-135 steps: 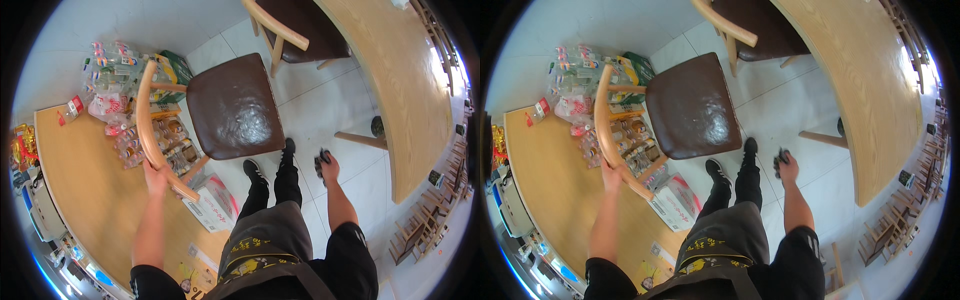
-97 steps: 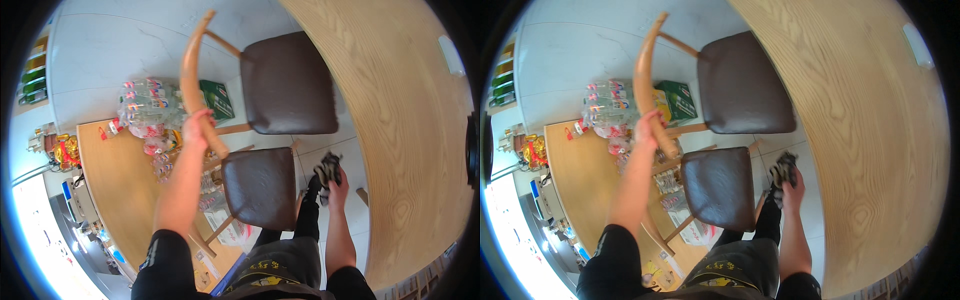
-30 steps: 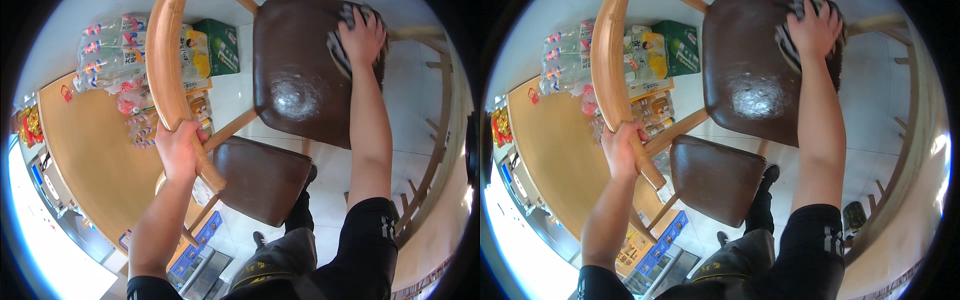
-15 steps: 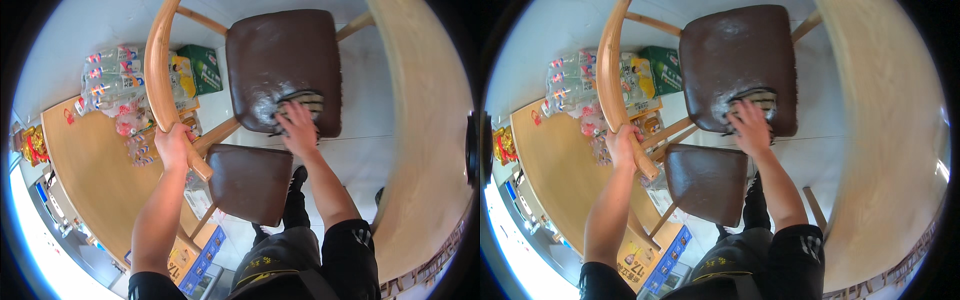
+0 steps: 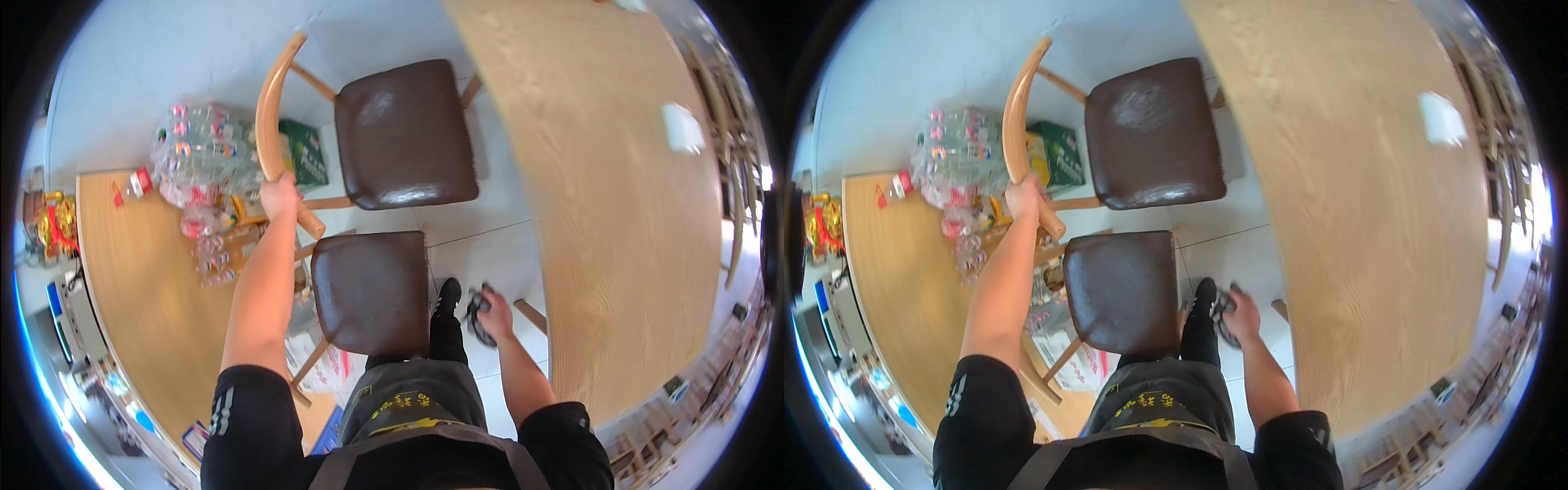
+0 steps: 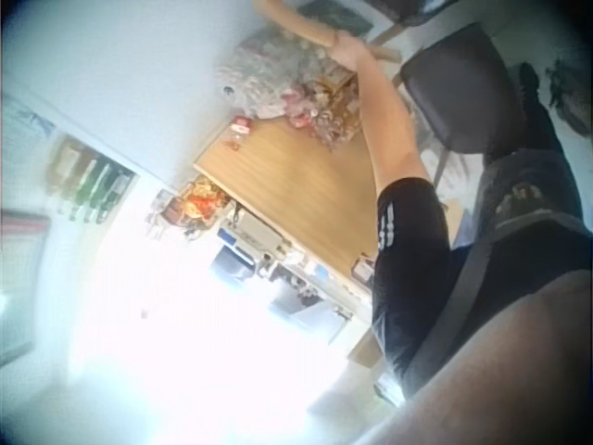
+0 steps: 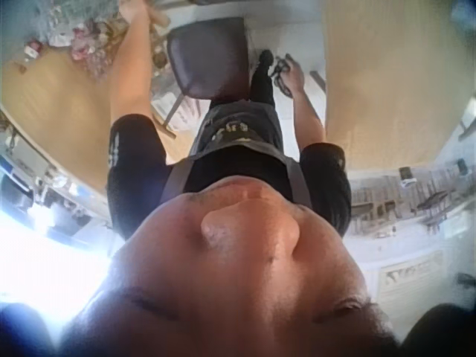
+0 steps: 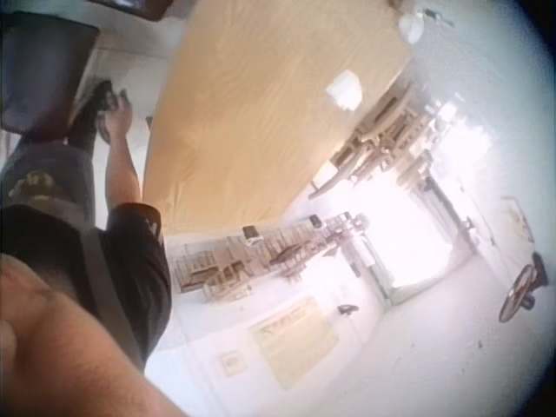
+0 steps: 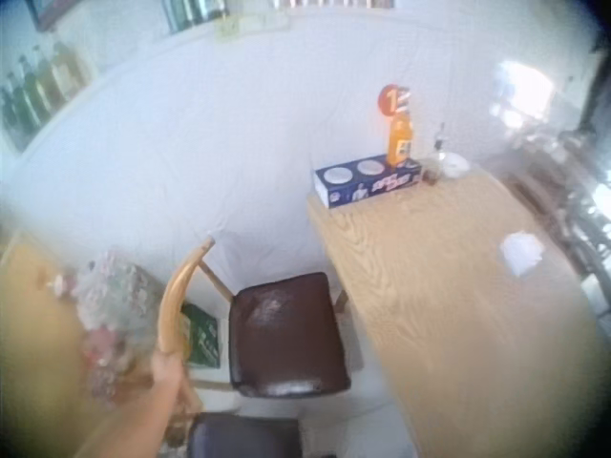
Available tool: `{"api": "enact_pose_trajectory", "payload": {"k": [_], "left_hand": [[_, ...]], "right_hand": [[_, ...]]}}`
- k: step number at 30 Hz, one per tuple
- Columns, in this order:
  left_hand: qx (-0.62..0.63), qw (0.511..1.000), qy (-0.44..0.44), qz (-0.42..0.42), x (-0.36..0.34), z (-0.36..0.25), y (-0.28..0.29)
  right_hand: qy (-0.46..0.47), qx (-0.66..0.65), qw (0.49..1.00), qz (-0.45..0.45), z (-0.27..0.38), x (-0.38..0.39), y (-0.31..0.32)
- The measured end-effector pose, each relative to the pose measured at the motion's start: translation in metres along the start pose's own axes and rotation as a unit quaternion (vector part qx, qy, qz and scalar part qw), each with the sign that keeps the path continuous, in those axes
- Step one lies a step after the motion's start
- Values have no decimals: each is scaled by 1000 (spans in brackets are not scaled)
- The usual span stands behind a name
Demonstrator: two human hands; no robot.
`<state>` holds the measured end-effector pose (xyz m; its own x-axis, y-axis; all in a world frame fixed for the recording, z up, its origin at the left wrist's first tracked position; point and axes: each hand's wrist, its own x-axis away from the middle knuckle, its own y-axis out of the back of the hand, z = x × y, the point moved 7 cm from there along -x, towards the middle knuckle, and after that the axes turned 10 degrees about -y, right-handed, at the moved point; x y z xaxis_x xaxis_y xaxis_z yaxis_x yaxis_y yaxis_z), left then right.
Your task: The person wipes chair seats and table surfaces with a cloth, then sweeps the tiled floor with a broom and dustpan, collecting debris into a trash bin. The person also wipes a table near the entrance and removes leftover food from a plate.
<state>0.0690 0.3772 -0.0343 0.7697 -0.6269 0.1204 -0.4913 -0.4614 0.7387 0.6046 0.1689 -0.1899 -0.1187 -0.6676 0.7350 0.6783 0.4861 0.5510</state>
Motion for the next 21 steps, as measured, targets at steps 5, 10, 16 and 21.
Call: {"api": "enact_pose_trajectory", "payload": {"k": [5,10,16,21], "left_hand": [[-207,954,-9,218,6,-7,14],[-332,821,-170,433,75,42,-3],[-236,673,-224,664,329,113,5],[-310,593,-151,727,426,200,13]], "right_hand": [[-122,33,992,3,-143,178,13],[-354,13,932,78,-237,347,-6],[-442,-138,881,95,-266,541,-169],[-462,-292,838,5,-262,603,-228]]}}
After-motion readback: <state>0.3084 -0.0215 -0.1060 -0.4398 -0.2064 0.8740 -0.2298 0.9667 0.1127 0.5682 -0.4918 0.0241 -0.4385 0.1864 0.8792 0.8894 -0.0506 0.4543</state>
